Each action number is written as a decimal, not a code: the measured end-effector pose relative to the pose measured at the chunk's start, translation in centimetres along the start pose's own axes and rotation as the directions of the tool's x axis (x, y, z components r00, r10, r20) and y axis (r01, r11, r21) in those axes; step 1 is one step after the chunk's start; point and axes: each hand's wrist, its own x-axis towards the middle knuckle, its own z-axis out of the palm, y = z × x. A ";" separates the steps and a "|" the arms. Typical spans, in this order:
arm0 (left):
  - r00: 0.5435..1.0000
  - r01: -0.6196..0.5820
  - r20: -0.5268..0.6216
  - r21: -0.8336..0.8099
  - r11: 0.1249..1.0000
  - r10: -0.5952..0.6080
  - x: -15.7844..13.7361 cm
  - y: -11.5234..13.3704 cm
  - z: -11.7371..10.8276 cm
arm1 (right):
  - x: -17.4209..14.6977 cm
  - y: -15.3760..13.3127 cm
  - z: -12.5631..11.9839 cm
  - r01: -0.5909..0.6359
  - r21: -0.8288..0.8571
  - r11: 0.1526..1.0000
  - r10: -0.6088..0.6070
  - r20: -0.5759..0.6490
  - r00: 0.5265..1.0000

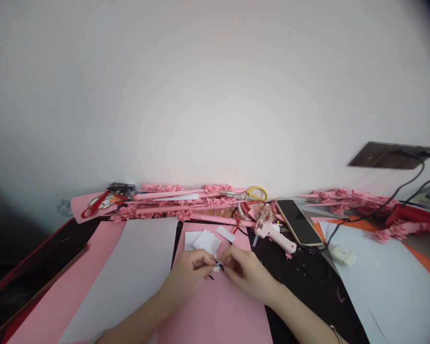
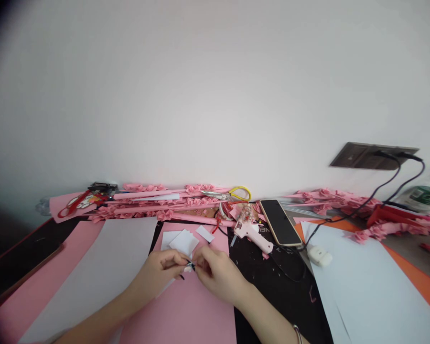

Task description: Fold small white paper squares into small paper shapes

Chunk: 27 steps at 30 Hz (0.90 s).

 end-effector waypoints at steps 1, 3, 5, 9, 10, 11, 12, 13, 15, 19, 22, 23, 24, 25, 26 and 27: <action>1.000 0.002 -0.001 0.002 1.000 -0.002 0.0 0.0 0.0 | 0.0 0.0 0.0 0.004 -0.020 1.000 -0.004 -0.003 1.000; 1.000 0.005 0.003 0.006 1.000 -0.005 0.1 0.0 -0.1 | -0.1 0.1 -0.1 0.009 -0.067 0.998 -0.010 -0.008 1.000; 1.000 0.007 0.005 0.012 1.000 -0.007 0.1 -0.1 -0.1 | -0.1 0.2 -0.1 0.010 -0.116 0.993 -0.011 -0.009 1.000; 1.000 0.001 0.020 0.031 1.000 -0.002 0.1 -0.2 -0.1 | -0.3 0.2 -0.1 0.022 -0.190 0.981 -0.025 -0.011 1.000; 1.000 0.001 0.023 0.036 0.999 -0.002 0.1 -0.2 -0.1 | -0.3 0.2 -0.2 0.029 -0.204 0.979 -0.032 -0.012 0.999; 1.000 0.002 0.026 0.041 0.999 -0.003 0.1 -0.2 -0.1 | -0.3 0.1 -0.2 0.036 -0.216 0.976 -0.039 -0.012 0.999; 1.000 0.003 0.027 0.045 0.999 -0.004 0.1 -0.2 -0.1 | -0.3 0.1 -0.2 0.040 -0.229 0.973 -0.044 -0.012 0.999; 1.000 0.004 0.026 0.048 0.999 -0.005 0.1 -0.2 -0.1 | -0.3 0.0 -0.2 0.042 -0.241 0.970 -0.046 -0.011 0.999; 1.000 0.004 0.025 0.054 0.999 -0.006 0.1 -0.1 -0.1 | -0.4 -0.1 -0.2 0.041 -0.264 0.964 -0.044 -0.007 0.999; 1.000 -0.002 0.028 0.086 0.996 -0.001 0.1 0.0 -0.1 | -0.4 -0.3 -0.1 0.033 -0.298 0.954 -0.037 -0.007 0.999; 0.999 -0.008 0.032 0.102 0.995 0.004 0.0 0.0 -0.1 | -0.4 -0.4 -0.1 0.040 -0.305 0.951 -0.045 -0.009 0.999; 0.999 -0.009 0.034 0.101 0.995 0.006 0.0 0.0 -0.1 | -0.3 -0.4 -0.1 0.043 -0.306 0.951 -0.047 -0.007 0.999; 0.999 -0.011 0.037 0.102 0.995 0.007 0.0 0.0 0.0 | -0.3 -0.4 -0.1 0.044 -0.307 0.951 -0.048 -0.005 0.999; 0.999 -0.013 0.040 0.104 0.995 0.009 0.0 0.0 0.0 | -0.3 -0.4 -0.1 0.045 -0.309 0.950 -0.049 -0.003 0.999; 0.999 -0.013 0.041 0.105 0.994 0.008 0.0 0.0 0.0 | -0.2 -0.5 -0.1 0.045 -0.311 0.949 -0.048 -0.003 0.999; 0.999 -0.010 0.043 0.108 0.994 0.006 0.0 0.1 0.0 | -0.2 -0.5 -0.1 0.044 -0.314 0.948 -0.048 -0.004 0.999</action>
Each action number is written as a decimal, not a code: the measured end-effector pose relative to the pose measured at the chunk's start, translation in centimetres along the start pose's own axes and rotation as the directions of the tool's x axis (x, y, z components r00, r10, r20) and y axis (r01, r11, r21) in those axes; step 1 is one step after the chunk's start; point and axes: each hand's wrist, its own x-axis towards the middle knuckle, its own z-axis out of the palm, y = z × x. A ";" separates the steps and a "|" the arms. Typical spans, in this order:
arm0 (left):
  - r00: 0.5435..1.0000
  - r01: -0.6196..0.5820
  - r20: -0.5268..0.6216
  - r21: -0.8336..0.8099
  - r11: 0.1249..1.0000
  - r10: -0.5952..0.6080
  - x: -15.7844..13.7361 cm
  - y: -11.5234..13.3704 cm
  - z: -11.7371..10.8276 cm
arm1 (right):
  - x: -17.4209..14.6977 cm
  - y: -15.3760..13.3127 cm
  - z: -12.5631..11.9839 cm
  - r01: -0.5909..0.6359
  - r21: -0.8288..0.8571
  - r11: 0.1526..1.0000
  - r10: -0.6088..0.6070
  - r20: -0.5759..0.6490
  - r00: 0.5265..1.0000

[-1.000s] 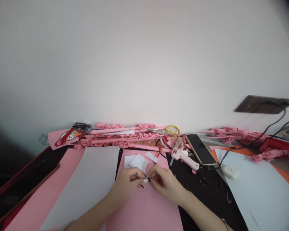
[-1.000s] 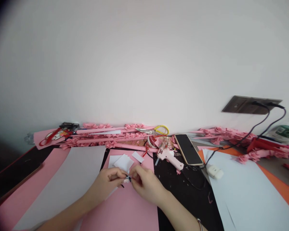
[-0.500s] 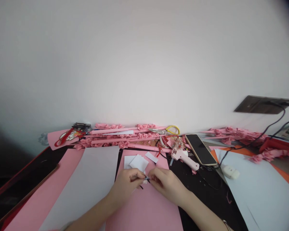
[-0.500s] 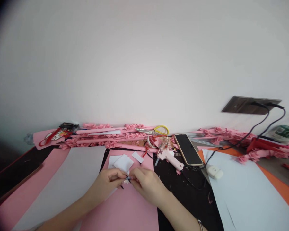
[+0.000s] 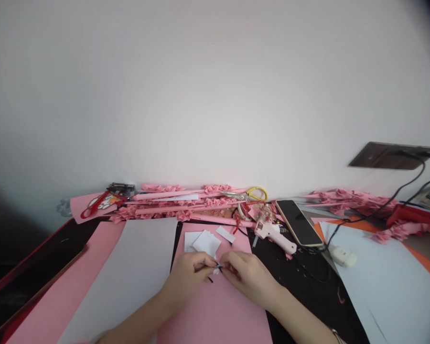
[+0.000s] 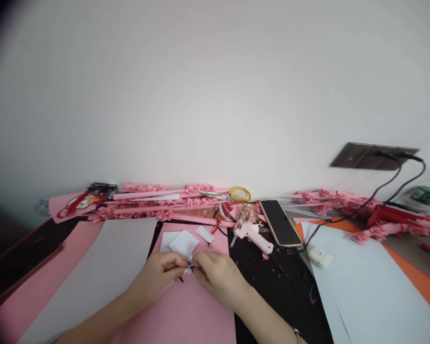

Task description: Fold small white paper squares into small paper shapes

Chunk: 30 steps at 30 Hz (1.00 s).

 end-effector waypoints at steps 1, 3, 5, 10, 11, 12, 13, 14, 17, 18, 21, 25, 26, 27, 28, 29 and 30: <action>1.000 0.002 0.001 0.002 1.000 -0.002 0.0 0.0 0.0 | 0.0 0.0 0.0 -0.002 -0.003 1.000 0.002 0.000 1.000; 1.000 0.006 -0.001 0.002 1.000 -0.006 -0.1 0.1 0.0 | 0.0 0.0 0.0 -0.004 -0.008 1.000 0.004 0.003 1.000; 1.000 0.002 -0.004 0.006 1.000 -0.002 -0.1 0.2 0.0 | 0.0 -0.1 0.0 -0.004 -0.014 1.000 0.004 0.007 1.000; 1.000 -0.016 0.001 0.033 0.999 0.016 0.0 0.1 0.0 | 0.0 -0.1 0.0 0.013 -0.026 1.000 -0.013 -0.004 1.000; 1.000 -0.018 0.001 0.033 0.999 0.018 0.0 0.0 0.0 | 0.0 -0.1 0.0 0.016 -0.026 1.000 -0.016 -0.009 1.000; 1.000 -0.019 0.002 0.031 0.999 0.019 0.0 0.0 0.0 | 0.0 -0.1 0.0 0.019 -0.025 1.000 -0.019 -0.014 1.000; 1.000 -0.021 0.002 0.028 0.999 0.021 0.1 -0.1 0.0 | 0.0 -0.1 0.0 0.022 -0.024 0.999 -0.022 -0.017 1.000; 1.000 -0.021 0.004 0.026 0.999 0.021 0.1 -0.1 0.0 | 0.0 -0.1 0.0 0.023 -0.022 0.999 -0.024 -0.020 1.000; 1.000 -0.020 0.005 0.033 0.999 0.020 0.1 -0.2 0.0 | 0.1 -0.1 -0.1 0.024 -0.022 0.999 -0.025 -0.023 0.999; 1.000 -0.020 0.004 0.036 0.999 0.019 0.1 -0.1 0.0 | 0.1 -0.2 -0.1 0.024 -0.024 0.999 -0.025 -0.024 0.999; 1.000 -0.021 0.000 0.035 0.999 0.021 0.0 0.0 0.0 | 0.1 -0.2 -0.1 0.020 -0.032 0.999 -0.020 -0.020 1.000; 1.000 -0.019 0.004 0.026 0.999 0.019 0.0 0.1 0.0 | 0.1 -0.3 -0.1 0.013 -0.039 0.999 -0.014 -0.020 1.000; 1.000 -0.021 0.003 0.030 0.999 0.021 0.0 0.0 0.0 | 0.1 -0.3 -0.1 0.018 -0.041 0.999 -0.019 -0.021 1.000; 1.000 -0.025 0.001 0.035 0.999 0.025 0.0 -0.1 0.0 | 0.1 -0.3 -0.1 0.024 -0.044 0.999 -0.025 -0.022 0.999; 1.000 -0.029 0.003 0.043 0.999 0.029 -0.1 -0.1 0.0 | 0.1 -0.3 -0.1 0.029 -0.046 0.999 -0.030 -0.022 0.999; 0.999 -0.032 0.004 0.050 0.998 0.032 -0.1 -0.2 0.0 | 0.1 -0.3 -0.1 0.030 -0.048 0.998 -0.031 -0.023 0.999; 0.999 -0.033 0.006 0.054 0.998 0.033 -0.1 -0.3 0.0 | 0.1 -0.3 0.0 0.029 -0.048 0.998 -0.031 -0.022 0.999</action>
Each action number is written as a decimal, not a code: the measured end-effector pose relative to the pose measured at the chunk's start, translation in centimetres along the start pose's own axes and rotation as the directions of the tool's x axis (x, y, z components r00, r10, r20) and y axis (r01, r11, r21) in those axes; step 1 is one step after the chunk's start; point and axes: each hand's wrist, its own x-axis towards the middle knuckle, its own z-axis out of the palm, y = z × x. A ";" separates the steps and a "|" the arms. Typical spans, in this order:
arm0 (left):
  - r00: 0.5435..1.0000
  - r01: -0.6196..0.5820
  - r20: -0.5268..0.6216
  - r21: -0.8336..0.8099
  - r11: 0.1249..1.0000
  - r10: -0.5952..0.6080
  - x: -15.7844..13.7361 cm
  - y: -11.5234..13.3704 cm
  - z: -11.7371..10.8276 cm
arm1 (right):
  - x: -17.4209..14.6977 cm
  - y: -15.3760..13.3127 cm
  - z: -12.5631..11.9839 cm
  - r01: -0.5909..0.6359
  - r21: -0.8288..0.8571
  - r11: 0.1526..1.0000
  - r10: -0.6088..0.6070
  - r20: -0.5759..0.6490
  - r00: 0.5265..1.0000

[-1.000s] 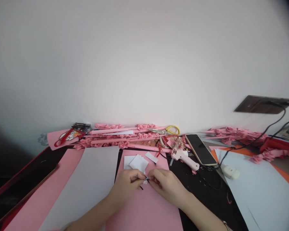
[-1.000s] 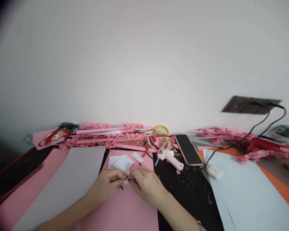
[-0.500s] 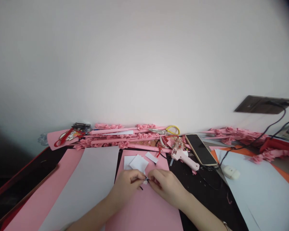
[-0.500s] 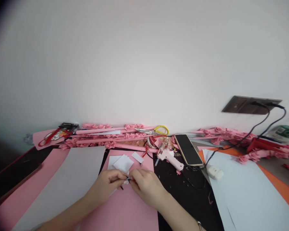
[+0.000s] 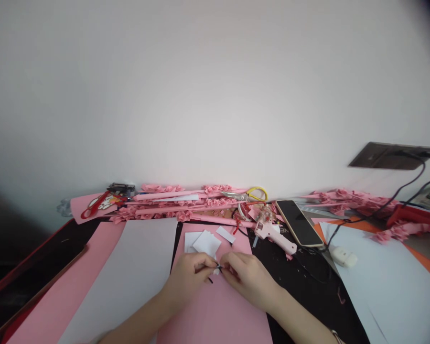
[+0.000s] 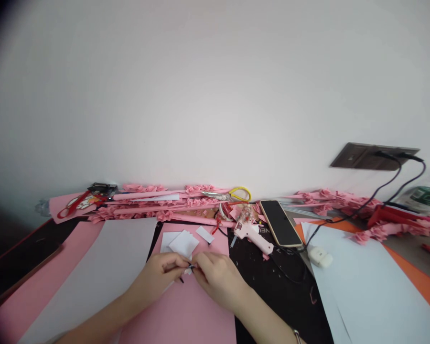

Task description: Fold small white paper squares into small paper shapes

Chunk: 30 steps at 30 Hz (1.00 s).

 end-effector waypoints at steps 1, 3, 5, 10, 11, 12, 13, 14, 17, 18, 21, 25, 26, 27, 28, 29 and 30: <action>1.000 0.000 0.001 0.001 1.000 0.000 0.0 0.0 0.0 | 0.0 0.0 0.0 -0.004 0.000 1.000 0.004 0.003 1.000; 1.000 0.000 0.004 -0.008 1.000 0.000 0.0 0.0 0.0 | 0.0 0.1 0.0 -0.012 -0.001 1.000 0.012 0.008 1.000; 1.000 0.003 0.005 -0.017 1.000 -0.003 0.1 0.0 0.0 | 0.0 0.1 0.0 -0.016 0.000 1.000 0.016 0.011 1.000; 1.000 0.006 0.010 -0.023 1.000 -0.006 0.1 0.1 0.0 | 0.0 0.1 0.0 -0.016 -0.002 1.000 0.016 0.000 1.000; 1.000 0.008 0.011 -0.023 1.000 -0.008 0.1 0.1 0.0 | 0.0 0.1 0.1 -0.013 -0.001 1.000 0.013 -0.003 1.000; 1.000 0.010 0.009 -0.022 1.000 -0.010 0.1 0.1 0.0 | 0.0 0.1 0.1 -0.010 0.001 1.000 0.010 -0.008 1.000; 1.000 0.010 0.006 -0.021 1.000 -0.010 0.1 0.1 0.0 | 0.0 0.1 0.1 -0.006 0.004 1.000 0.006 -0.012 1.000; 1.000 0.007 0.005 -0.020 1.000 -0.006 0.1 0.1 0.0 | 0.0 0.1 0.1 -0.003 0.005 1.000 0.003 -0.015 1.000; 1.000 -0.006 -0.001 -0.021 1.000 0.006 0.1 0.1 0.0 | 0.0 0.0 0.1 0.001 0.009 1.000 -0.001 -0.016 1.000; 1.000 -0.006 0.000 -0.021 1.000 0.006 0.1 0.1 0.0 | 0.0 0.0 0.1 -0.001 0.007 1.000 0.001 -0.012 1.000; 1.000 -0.003 0.001 -0.021 1.000 0.003 0.1 0.0 0.0 | 0.0 0.0 0.1 -0.011 0.003 1.000 0.012 -0.003 1.000; 1.000 -0.002 0.004 -0.019 1.000 0.002 0.1 -0.1 0.0 | 0.0 0.0 0.1 -0.018 -0.003 1.000 0.018 0.008 1.000; 1.000 0.000 0.007 -0.018 1.000 0.000 0.1 -0.1 0.0 | 0.0 0.0 0.1 -0.016 -0.004 1.000 0.016 0.010 1.000; 1.000 0.001 0.009 -0.017 1.000 -0.001 0.1 -0.1 0.0 | 0.0 0.0 0.1 -0.014 -0.004 1.000 0.014 0.009 1.000; 1.000 0.002 0.010 -0.017 1.000 -0.001 0.2 -0.1 0.0 | -0.1 0.0 0.1 -0.012 -0.006 1.000 0.012 0.008 1.000; 1.000 0.001 0.011 -0.016 1.000 -0.001 0.2 0.0 0.0 | -0.1 0.0 0.1 -0.013 -0.008 1.000 0.013 0.007 1.000; 1.000 -0.001 0.010 -0.012 1.000 0.001 0.2 0.1 0.0 | -0.1 0.0 0.1 -0.014 -0.011 1.000 0.014 0.005 1.000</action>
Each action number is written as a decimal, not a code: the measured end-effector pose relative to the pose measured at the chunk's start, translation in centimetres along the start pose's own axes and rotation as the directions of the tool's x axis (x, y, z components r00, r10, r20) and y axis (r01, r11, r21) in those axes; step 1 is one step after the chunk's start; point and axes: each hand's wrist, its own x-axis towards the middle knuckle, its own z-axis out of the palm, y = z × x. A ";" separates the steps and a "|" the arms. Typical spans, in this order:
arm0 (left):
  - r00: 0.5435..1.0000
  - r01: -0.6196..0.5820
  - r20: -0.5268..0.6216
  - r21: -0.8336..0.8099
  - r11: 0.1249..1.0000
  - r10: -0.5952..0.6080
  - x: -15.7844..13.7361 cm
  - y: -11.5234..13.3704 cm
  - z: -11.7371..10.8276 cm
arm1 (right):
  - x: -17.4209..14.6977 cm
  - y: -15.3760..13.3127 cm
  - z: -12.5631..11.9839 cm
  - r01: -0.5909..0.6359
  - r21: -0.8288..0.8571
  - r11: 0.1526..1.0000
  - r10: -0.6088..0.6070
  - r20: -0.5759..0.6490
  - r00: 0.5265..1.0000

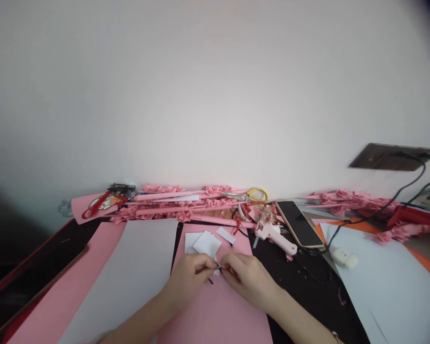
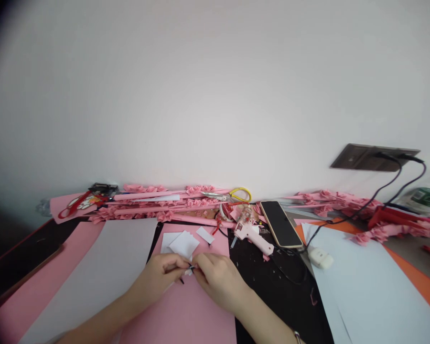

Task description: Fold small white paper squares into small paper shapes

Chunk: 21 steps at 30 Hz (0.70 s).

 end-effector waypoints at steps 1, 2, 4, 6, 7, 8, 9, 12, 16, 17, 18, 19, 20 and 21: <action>1.000 -0.002 -0.002 0.005 1.000 0.002 0.0 0.1 0.0 | 0.0 0.0 0.0 -0.002 -0.003 1.000 0.002 -0.002 1.000; 1.000 -0.005 -0.003 0.009 1.000 0.005 0.0 0.2 0.0 | 0.0 0.0 0.0 -0.003 -0.006 1.000 0.003 -0.003 1.000; 1.000 -0.007 -0.004 0.009 1.000 0.007 0.0 0.3 0.0 | 0.0 0.0 0.0 0.000 -0.005 1.000 0.000 -0.005 1.000; 1.000 -0.002 -0.007 0.002 1.000 0.002 0.0 0.3 0.0 | 0.0 0.0 0.0 0.001 -0.002 1.000 -0.001 -0.008 1.000; 1.000 0.000 -0.007 -0.002 1.000 0.000 0.0 0.3 0.1 | 0.0 0.0 0.0 0.002 -0.001 1.000 -0.002 -0.010 1.000; 1.000 -0.001 -0.007 -0.004 1.000 0.001 0.0 0.2 0.1 | 0.0 0.0 0.0 0.004 -0.001 1.000 -0.004 -0.012 1.000; 1.000 -0.002 -0.007 -0.005 1.000 0.002 0.0 0.2 0.1 | 0.0 0.0 0.0 0.005 -0.002 1.000 -0.005 -0.012 1.000; 1.000 -0.005 -0.001 -0.006 1.000 0.005 0.0 0.1 0.1 | 0.0 0.1 0.0 0.008 -0.013 1.000 -0.008 -0.007 1.000; 1.000 0.001 -0.001 -0.012 1.000 -0.001 0.0 0.1 0.0 | -0.1 0.2 0.2 -0.002 -0.029 1.000 0.001 -0.004 1.000; 1.000 -0.001 -0.002 -0.011 1.000 0.001 0.0 0.1 0.0 | -0.2 0.2 0.2 -0.002 -0.030 1.000 0.002 -0.005 1.000; 1.000 -0.003 -0.003 -0.009 1.000 0.003 0.0 0.1 0.1 | -0.2 0.2 0.3 -0.001 -0.031 1.000 0.001 -0.005 1.000; 1.000 -0.006 -0.003 -0.009 1.000 0.006 0.0 0.0 0.1 | -0.2 0.2 0.3 0.002 -0.032 0.999 -0.002 -0.005 1.000; 1.000 -0.006 -0.001 -0.009 1.000 0.006 0.0 0.0 0.1 | -0.2 0.2 0.3 0.005 -0.033 0.999 -0.005 -0.004 1.000; 1.000 -0.005 0.000 -0.011 1.000 0.005 0.1 0.0 0.1 | -0.1 0.2 0.3 0.005 -0.036 0.999 -0.005 -0.002 1.000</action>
